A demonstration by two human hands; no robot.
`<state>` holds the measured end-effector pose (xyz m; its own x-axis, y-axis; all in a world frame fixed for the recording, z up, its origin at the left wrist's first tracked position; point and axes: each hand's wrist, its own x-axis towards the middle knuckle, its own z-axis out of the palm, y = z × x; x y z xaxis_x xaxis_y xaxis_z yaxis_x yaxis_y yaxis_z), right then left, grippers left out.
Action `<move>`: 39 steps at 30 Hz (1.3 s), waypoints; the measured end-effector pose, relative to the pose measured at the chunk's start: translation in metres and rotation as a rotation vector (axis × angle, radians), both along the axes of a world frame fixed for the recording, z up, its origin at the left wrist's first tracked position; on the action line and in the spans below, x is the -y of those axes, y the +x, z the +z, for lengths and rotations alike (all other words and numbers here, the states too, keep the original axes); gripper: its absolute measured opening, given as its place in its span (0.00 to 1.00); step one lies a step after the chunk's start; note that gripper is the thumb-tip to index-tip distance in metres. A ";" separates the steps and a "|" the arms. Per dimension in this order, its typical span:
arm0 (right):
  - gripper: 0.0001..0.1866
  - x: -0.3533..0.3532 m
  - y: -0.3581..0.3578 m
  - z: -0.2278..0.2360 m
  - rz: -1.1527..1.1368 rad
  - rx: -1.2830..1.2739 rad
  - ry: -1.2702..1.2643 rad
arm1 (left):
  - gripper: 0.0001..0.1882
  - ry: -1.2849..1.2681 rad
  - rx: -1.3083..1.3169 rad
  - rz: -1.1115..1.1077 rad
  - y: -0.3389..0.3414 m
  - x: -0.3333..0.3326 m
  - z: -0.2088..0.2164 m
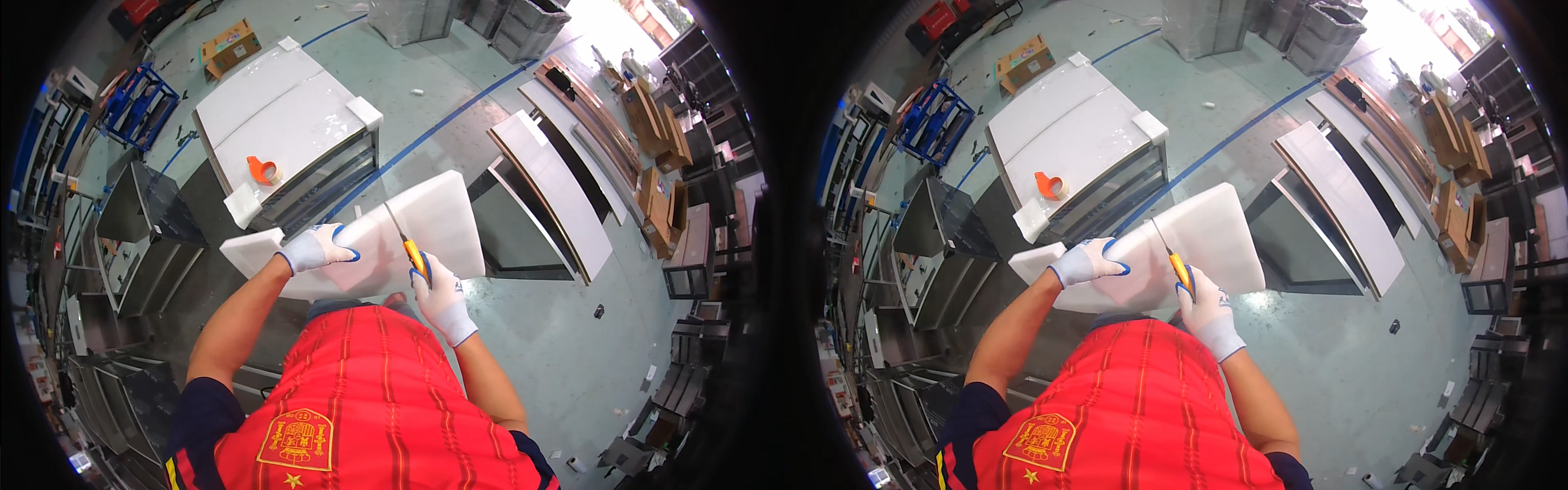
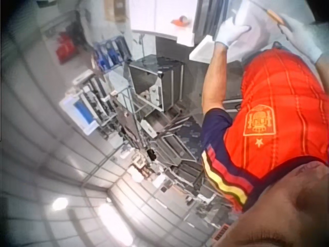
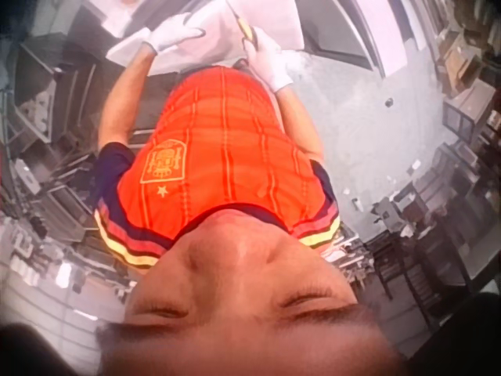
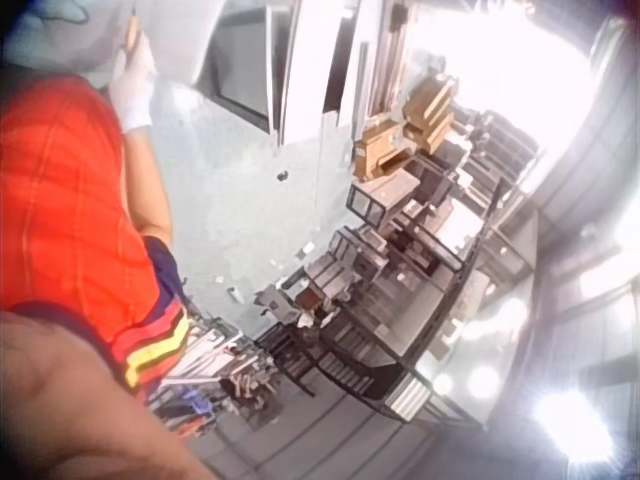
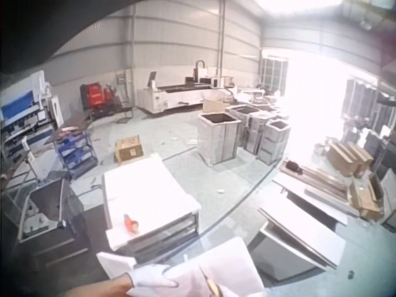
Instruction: The person applies a white protective film to a large white panel on a workbench. They smooth the film with a red squeegee, cut excess film with a utility knife, and continue smoothing the surface. The person handles the film, squeegee, and knife while working on the panel.
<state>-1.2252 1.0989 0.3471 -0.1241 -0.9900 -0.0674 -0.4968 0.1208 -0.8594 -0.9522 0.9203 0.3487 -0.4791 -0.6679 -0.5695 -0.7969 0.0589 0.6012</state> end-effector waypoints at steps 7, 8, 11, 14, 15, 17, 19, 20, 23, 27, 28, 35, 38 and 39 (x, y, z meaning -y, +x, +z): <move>0.19 -0.008 0.002 0.002 -0.102 -0.085 0.055 | 0.43 -0.125 0.025 -0.034 0.000 -0.009 0.000; 0.19 -0.009 0.001 0.004 -0.092 -0.093 0.092 | 0.43 -0.116 0.022 -0.020 0.001 -0.011 0.001; 0.18 -0.013 -0.002 0.008 -0.084 -0.118 0.177 | 0.49 -0.082 0.018 -0.005 0.003 -0.018 -0.001; 0.18 -0.015 -0.002 0.007 -0.044 -0.211 0.202 | 0.45 -0.151 0.024 -0.039 0.007 -0.029 -0.007; 0.17 -0.016 -0.002 0.006 -0.030 -0.229 0.214 | 0.42 -0.190 0.025 -0.053 0.008 -0.033 -0.010; 0.17 -0.022 0.001 0.003 -0.012 -0.272 0.262 | 0.44 -0.218 -0.057 -0.131 0.012 -0.043 -0.015; 0.17 -0.030 0.007 0.000 -0.010 -0.318 0.328 | 0.47 -0.089 -0.133 -0.149 0.013 -0.052 -0.018; 0.17 -0.036 0.010 -0.001 0.002 -0.303 0.355 | 0.47 -0.065 -0.114 -0.161 0.010 -0.057 -0.021; 0.14 -0.056 0.016 -0.007 0.028 -0.260 0.428 | 0.51 0.014 0.052 -0.181 -0.008 -0.074 -0.031; 0.14 -0.070 0.011 -0.018 0.018 -0.268 0.505 | 0.47 -0.260 0.085 -0.179 -0.053 -0.103 -0.053; 0.14 -0.073 0.008 -0.020 0.004 -0.259 0.511 | 0.46 -0.265 0.058 -0.178 -0.061 -0.107 -0.057; 0.14 -0.104 -0.003 -0.023 -0.039 -0.268 0.636 | 0.38 -0.121 0.135 -0.254 -0.098 -0.105 -0.058; 0.14 -0.105 -0.004 -0.028 -0.080 -0.260 0.589 | 0.35 -0.214 0.087 -0.239 -0.105 -0.114 -0.060; 0.14 -0.104 -0.006 -0.030 -0.105 -0.244 0.559 | 0.34 -0.297 0.051 -0.223 -0.106 -0.117 -0.062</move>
